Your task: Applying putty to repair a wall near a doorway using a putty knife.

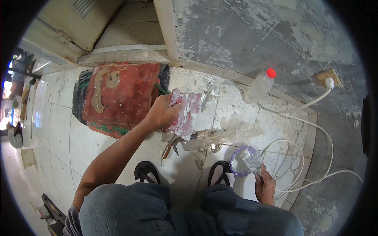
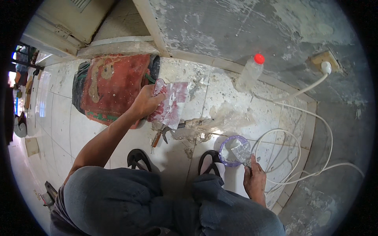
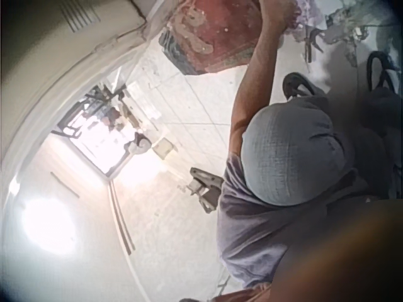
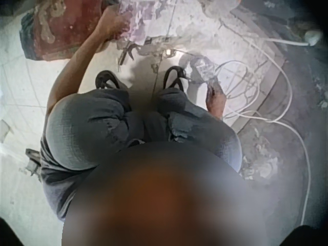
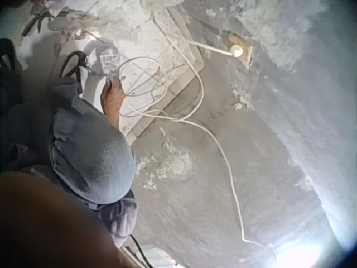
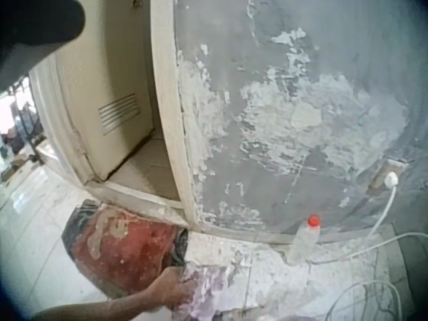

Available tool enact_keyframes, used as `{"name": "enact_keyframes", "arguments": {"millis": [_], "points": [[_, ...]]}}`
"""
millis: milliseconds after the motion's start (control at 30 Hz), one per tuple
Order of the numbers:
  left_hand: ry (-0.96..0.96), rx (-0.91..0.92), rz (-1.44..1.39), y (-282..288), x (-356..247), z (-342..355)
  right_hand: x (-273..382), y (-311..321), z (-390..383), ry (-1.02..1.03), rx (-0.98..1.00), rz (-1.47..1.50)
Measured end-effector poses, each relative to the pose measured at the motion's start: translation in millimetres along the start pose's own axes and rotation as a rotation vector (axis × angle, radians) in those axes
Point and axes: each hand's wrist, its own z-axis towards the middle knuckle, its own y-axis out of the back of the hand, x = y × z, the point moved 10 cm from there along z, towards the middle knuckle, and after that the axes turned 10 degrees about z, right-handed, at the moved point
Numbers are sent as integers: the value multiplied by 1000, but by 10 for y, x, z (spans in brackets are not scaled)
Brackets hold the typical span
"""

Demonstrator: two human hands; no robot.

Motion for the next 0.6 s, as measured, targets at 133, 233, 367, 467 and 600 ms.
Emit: {"name": "enact_keyframes", "arguments": {"millis": [133,233,367,467,600], "points": [[64,101,-75,-145,41,-42,195,9,-39,21,-18,-85],[43,7,-77,-66,2,-20,112,-112,-11,-4,39,-72],[86,-204,-96,229,166,50,244,-23,6,304,10,-53],[70,-424,40,634,270,35,106,-31,336,-220,41,428],[80,-473,68,870,96,18,918,-160,1195,118,73,260]]}}
